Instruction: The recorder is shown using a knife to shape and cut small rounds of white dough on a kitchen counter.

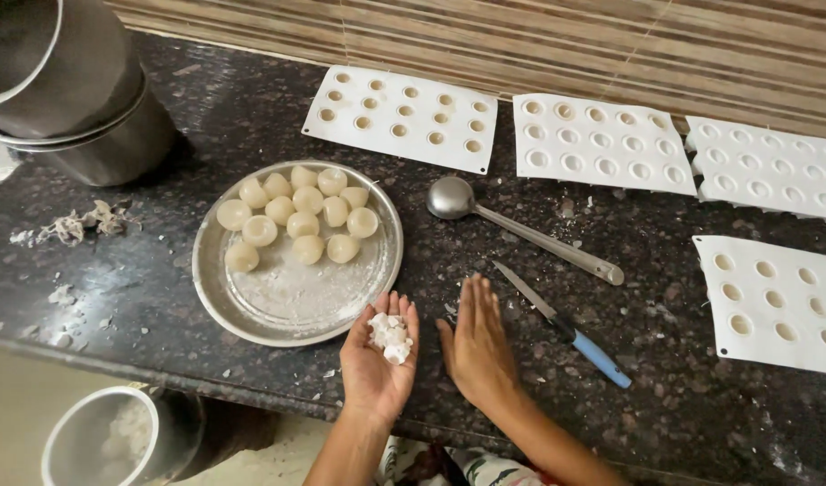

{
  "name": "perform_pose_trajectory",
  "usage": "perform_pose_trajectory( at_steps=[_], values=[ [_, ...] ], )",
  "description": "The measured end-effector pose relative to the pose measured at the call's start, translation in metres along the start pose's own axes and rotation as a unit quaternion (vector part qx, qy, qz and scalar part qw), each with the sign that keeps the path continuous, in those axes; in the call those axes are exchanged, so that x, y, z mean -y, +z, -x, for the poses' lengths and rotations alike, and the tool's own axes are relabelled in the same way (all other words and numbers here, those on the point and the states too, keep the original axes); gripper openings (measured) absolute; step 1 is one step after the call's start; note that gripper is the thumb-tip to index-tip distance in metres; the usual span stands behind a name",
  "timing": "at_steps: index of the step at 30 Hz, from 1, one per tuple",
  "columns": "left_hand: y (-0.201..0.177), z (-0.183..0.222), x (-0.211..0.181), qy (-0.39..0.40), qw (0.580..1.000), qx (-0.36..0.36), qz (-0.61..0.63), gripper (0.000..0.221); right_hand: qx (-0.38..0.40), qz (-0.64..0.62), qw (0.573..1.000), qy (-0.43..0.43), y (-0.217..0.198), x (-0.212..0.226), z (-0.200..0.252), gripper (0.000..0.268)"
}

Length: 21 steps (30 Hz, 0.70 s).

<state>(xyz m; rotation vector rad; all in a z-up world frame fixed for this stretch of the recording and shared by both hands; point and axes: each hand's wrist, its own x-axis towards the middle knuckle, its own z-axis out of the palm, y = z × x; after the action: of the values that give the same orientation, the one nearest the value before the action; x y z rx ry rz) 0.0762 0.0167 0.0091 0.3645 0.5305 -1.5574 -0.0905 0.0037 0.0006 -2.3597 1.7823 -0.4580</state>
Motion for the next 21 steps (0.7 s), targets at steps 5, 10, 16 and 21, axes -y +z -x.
perform_pose_trajectory(
  at_steps=[5, 10, 16, 21],
  values=[
    [0.015, 0.013, 0.008, -0.011, 0.999, -0.039, -0.024, 0.031, -0.037, -0.026, 0.992, -0.118, -0.012, -0.003, 0.000, 0.049],
    [0.011, 0.010, 0.003, -0.006, 0.999, -0.019, -0.027, 0.031, 0.030, -0.024, 0.974, -0.224, -0.053, -0.023, 0.011, 0.053],
    [0.014, 0.018, 0.001, 0.006, 0.999, -0.030, -0.024, 0.032, 0.078, -0.025, 0.972, -0.221, -0.066, -0.034, -0.003, 0.037],
    [0.009, 0.025, 0.001, 0.025, 0.999, -0.035, -0.018, 0.032, 0.175, -0.062, 0.982, -0.015, -0.079, -0.032, -0.033, 0.024]
  ],
)
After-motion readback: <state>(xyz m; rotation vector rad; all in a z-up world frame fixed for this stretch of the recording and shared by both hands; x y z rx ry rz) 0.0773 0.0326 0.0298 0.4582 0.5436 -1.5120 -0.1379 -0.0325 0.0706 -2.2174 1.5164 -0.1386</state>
